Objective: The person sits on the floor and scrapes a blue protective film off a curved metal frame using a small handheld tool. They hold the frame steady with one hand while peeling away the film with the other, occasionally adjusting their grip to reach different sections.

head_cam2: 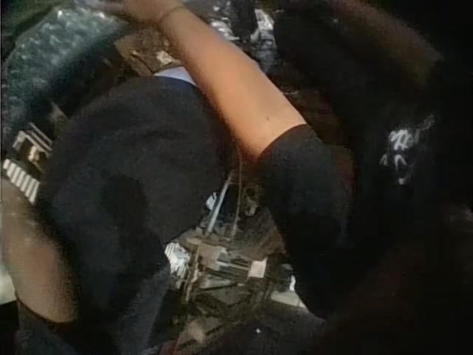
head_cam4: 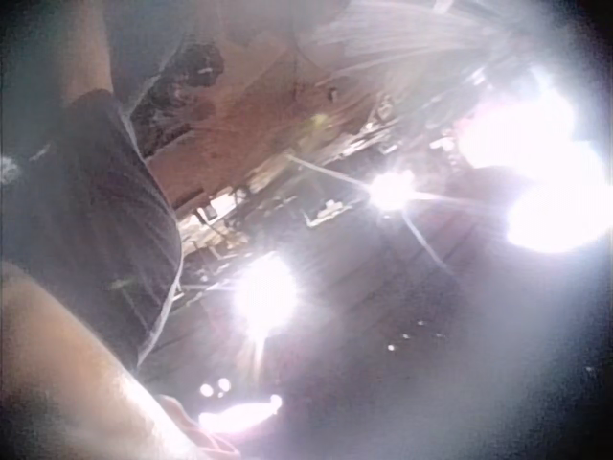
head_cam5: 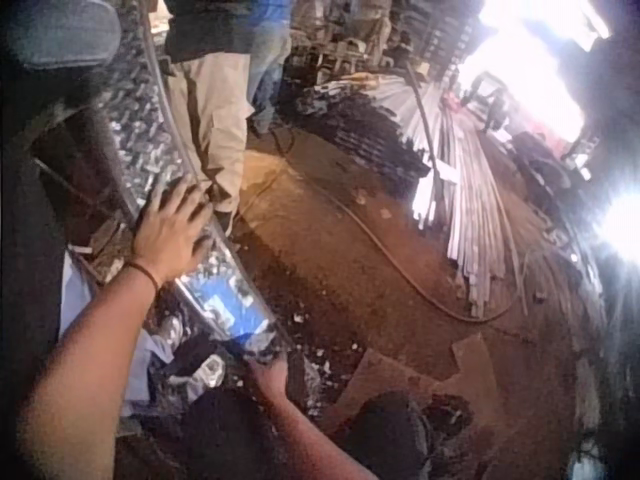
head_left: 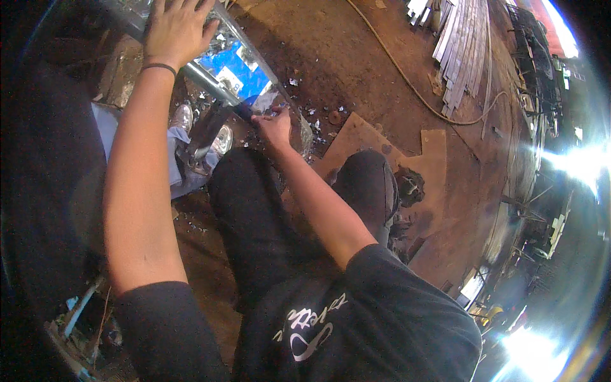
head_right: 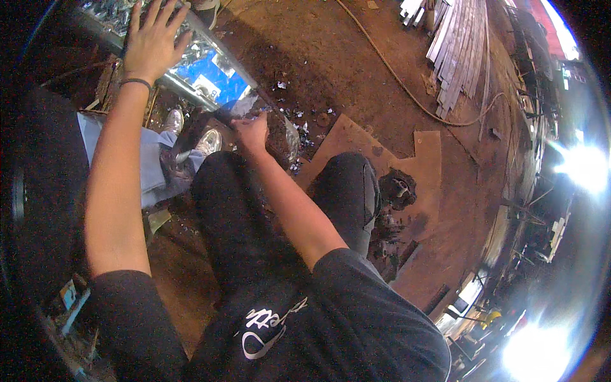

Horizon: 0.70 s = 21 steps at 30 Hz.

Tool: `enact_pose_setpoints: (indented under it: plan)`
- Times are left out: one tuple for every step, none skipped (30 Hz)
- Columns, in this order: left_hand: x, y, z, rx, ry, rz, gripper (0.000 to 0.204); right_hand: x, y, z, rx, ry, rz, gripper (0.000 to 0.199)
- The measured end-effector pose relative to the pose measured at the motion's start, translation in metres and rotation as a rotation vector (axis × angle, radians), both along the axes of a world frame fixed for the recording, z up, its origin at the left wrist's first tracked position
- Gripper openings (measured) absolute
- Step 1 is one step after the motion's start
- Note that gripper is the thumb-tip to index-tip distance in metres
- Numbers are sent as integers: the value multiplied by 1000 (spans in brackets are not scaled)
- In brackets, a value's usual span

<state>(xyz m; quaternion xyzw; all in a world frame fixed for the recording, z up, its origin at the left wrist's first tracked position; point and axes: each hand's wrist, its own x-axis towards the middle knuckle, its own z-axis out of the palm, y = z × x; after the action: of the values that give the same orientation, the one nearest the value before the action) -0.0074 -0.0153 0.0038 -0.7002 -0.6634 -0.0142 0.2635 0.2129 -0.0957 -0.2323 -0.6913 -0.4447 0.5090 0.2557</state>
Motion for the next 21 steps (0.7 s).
enact_pose_setpoints:
  plan:
    - [0,2,0,-9,-12,-8,62,6,-1,-9,21,71,-12,75]
    - [0,4,4,-13,-18,-18,62,12,-1,-20,46,146,-27,75]
    - [3,5,6,-3,-14,-24,62,17,0,-30,71,222,-41,76]
    - [-1,6,5,14,-5,-30,62,20,2,-30,110,133,20,66]
    - [-4,4,2,23,0,-35,63,30,0,-29,142,42,80,57]
    - [-7,1,-1,32,5,-41,63,37,-3,-29,174,-50,141,48]
    - [-7,0,-1,26,-14,-37,63,42,-5,-27,149,-4,179,37]
    - [-8,0,-1,27,-14,-39,63,46,-6,-26,183,-35,215,36]
    - [-8,-1,-1,26,-13,-40,63,48,-6,-25,218,-65,251,34]
    - [-7,1,0,30,-12,-46,63,50,-6,-26,255,-94,283,33]
    - [-6,3,0,31,-13,-47,62,50,-6,-32,335,-102,292,31]
    - [-5,5,1,33,-14,-48,62,50,-7,-37,414,-109,300,30]
    - [-4,4,0,29,-12,-45,62,47,-9,-37,490,-112,312,29]
    - [-3,4,1,29,-6,-46,62,45,-10,-37,483,-123,316,28]
    - [-3,4,2,30,0,-47,61,43,-11,-37,477,-135,320,27]
    - [-3,3,2,28,6,-47,61,41,-12,-32,468,-146,324,27]
    - [-5,2,1,22,23,-40,61,37,-13,-24,445,-162,323,26]
    - [-6,0,1,16,28,-32,61,34,-13,-16,422,-178,321,25]
    - [-6,1,1,16,29,-28,61,33,-12,-12,404,-200,315,24]
    - [-6,1,2,16,31,-25,61,33,-10,-14,396,-178,303,23]
    - [-6,1,2,12,22,-29,61,32,-8,-13,387,-157,290,23]
